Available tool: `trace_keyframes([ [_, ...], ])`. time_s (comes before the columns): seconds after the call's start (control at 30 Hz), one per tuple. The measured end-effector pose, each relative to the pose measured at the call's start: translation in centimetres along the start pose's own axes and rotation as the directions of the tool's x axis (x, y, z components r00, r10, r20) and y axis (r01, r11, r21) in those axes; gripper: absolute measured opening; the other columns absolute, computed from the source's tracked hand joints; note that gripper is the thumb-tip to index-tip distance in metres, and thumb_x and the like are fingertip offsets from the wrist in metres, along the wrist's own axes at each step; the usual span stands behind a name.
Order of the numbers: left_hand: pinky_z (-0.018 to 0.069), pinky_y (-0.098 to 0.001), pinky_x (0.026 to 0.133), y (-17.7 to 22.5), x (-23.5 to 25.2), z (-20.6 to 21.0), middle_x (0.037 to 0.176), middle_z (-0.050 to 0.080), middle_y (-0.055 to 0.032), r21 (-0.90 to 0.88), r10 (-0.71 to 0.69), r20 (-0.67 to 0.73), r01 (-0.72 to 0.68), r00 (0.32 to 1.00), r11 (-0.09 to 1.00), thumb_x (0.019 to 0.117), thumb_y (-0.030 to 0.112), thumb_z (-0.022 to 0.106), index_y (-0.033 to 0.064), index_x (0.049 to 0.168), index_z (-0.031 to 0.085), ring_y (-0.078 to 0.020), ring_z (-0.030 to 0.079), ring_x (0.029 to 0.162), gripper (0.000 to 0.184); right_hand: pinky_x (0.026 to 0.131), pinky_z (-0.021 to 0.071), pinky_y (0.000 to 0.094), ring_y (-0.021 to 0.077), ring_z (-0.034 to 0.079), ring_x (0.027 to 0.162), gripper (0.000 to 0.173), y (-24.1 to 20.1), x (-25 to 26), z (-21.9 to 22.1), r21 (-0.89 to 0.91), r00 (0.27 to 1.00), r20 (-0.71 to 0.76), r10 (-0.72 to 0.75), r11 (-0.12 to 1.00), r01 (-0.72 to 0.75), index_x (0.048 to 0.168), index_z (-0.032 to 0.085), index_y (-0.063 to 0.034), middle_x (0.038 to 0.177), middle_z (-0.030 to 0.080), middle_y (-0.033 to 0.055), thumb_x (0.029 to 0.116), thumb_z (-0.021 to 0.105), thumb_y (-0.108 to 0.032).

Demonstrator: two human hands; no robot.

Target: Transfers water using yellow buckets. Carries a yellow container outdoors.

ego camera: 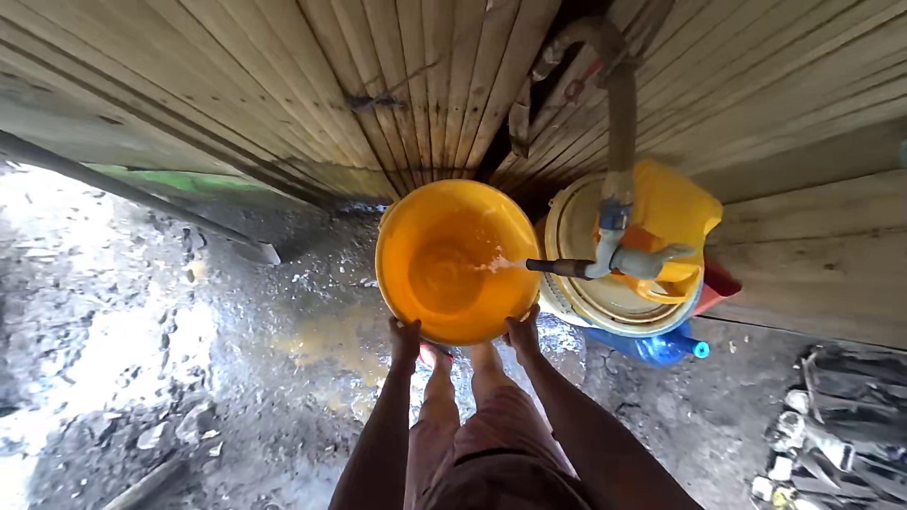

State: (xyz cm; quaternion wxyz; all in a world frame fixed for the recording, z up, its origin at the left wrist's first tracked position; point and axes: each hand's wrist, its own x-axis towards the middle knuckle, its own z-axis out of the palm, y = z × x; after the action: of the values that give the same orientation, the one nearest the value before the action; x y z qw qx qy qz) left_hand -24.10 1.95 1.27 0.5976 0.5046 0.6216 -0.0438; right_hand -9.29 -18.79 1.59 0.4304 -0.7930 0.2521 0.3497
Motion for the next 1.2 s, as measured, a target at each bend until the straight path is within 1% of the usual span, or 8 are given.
trace_keyframes([
  [0.13,0.0577,-0.0487,0.091,0.8,-0.8,-0.1,0.128,0.063,-0.0273,-0.062,-0.018,0.079,0.023,0.997,0.998,0.1043,0.026,0.062,0.0007,0.155,0.03,-0.0331,0.068,0.107,0.065,0.056,0.0587,0.0424,0.0272,0.067,0.062,0.093,-0.7,-0.2,-1.0,-0.031,0.998,0.053,0.022,0.999,-0.02,0.164,-0.005,-0.0238,0.108,0.064,0.0259,0.1,0.062,-0.015],
  [0.27,0.0522,-0.0522,0.102,0.7,-0.6,-1.8,0.129,0.063,-0.028,-0.101,0.007,0.039,-0.003,0.999,0.995,0.1077,0.041,0.052,0.0038,0.159,0.029,-0.0361,0.065,0.116,0.067,0.062,0.0573,0.0448,0.0299,0.068,0.073,0.08,-0.9,-1.4,-2.7,-0.187,0.993,0.118,0.02,0.982,0.003,0.165,-0.001,-0.0167,0.109,0.065,0.0253,0.1087,0.05,-0.041],
  [0.43,0.0461,-0.0585,0.109,-3.0,-0.5,-5.1,0.137,0.062,-0.0254,-0.092,-0.048,0.029,0.051,0.998,0.994,0.1066,0.053,0.046,0.0069,0.153,0.045,-0.0396,0.06,0.127,0.065,0.068,0.0566,0.0435,0.0281,0.068,0.08,0.067,-0.8,-2.2,-4.8,-0.244,0.991,0.104,0.086,0.968,-0.059,0.157,0.027,-0.009,0.115,0.065,0.0232,0.11,0.029,-0.057],
  [0.57,0.0461,-0.0572,0.109,-3.8,-1.1,-4.9,0.134,0.064,-0.0224,-0.043,0.024,0.202,-0.016,0.979,0.999,0.1064,0.052,0.047,0.0055,0.148,0.05,-0.0362,0.062,0.125,0.063,0.066,0.0566,0.0422,0.0272,0.068,0.078,0.067,-1.2,-3.4,-3.7,-0.313,0.99,0.111,0.089,0.948,-0.051,0.155,0.03,-0.0076,0.113,0.066,0.0231,0.1101,0.026,-0.057],
  [0.67,0.0479,-0.0548,0.108,-3.3,-1.5,-3.7,0.132,0.065,-0.0239,-0.138,0.021,0.264,0.016,0.964,0.99,0.1044,0.049,0.055,0.0024,0.151,0.042,-0.0359,0.063,0.123,0.067,0.064,0.0549,0.0394,0.0236,0.066,0.074,0.069,-1.4,-4.4,-1.9,-0.364,0.987,0.115,0.114,0.929,-0.065,0.153,0.034,-0.0063,0.11,0.067,0.0203,0.1095,0.025,-0.059],
  [0.77,0.0511,-0.0532,0.104,-2.6,-0.8,-3.4,0.128,0.066,-0.0233,-0.168,0.021,0.23,0.019,0.973,0.986,0.1024,0.041,0.062,0.0001,0.148,0.044,-0.0348,0.066,0.117,0.064,0.066,0.056,0.0375,0.0224,0.066,0.076,0.053,-1.6,-4.8,0.3,-0.298,0.981,0.155,0.118,0.952,-0.068,0.149,0.037,-0.0044,0.108,0.067,0.0194,0.1125,0.033,-0.043],
  [0.9,0.0523,-0.0519,0.103,-2.6,0.3,-3.8,0.126,0.065,-0.0239,-0.14,0.031,0.219,0.0,0.975,0.99,0.1024,0.037,0.062,-0.0021,0.142,0.049,-0.0343,0.066,0.116,0.057,0.06,0.054,0.0344,0.0178,0.062,0.066,0.035,-1.5,-4.8,2.9,-0.174,0.984,0.115,0.138,0.978,-0.117,0.13,0.048,-0.0017,0.086,0.064,0.0126,0.1123,0.035,-0.029],
  [1.2,0.0577,-0.0432,0.094,-2.2,0.4,-2.6,0.118,0.066,-0.023,-0.204,0.084,0.149,-0.053,0.985,0.978,0.1051,0.024,0.059,-0.0074,0.139,0.048,-0.0265,0.07,0.103,0.047,0.061,0.0562,0.0359,0.0223,0.067,0.069,0.041,-1.8,-4.2,2.0,-0.147,0.985,0.12,0.12,0.984,-0.102,0.145,0.036,-0.0042,0.094,0.068,0.0173,0.1136,0.036,-0.03],
])
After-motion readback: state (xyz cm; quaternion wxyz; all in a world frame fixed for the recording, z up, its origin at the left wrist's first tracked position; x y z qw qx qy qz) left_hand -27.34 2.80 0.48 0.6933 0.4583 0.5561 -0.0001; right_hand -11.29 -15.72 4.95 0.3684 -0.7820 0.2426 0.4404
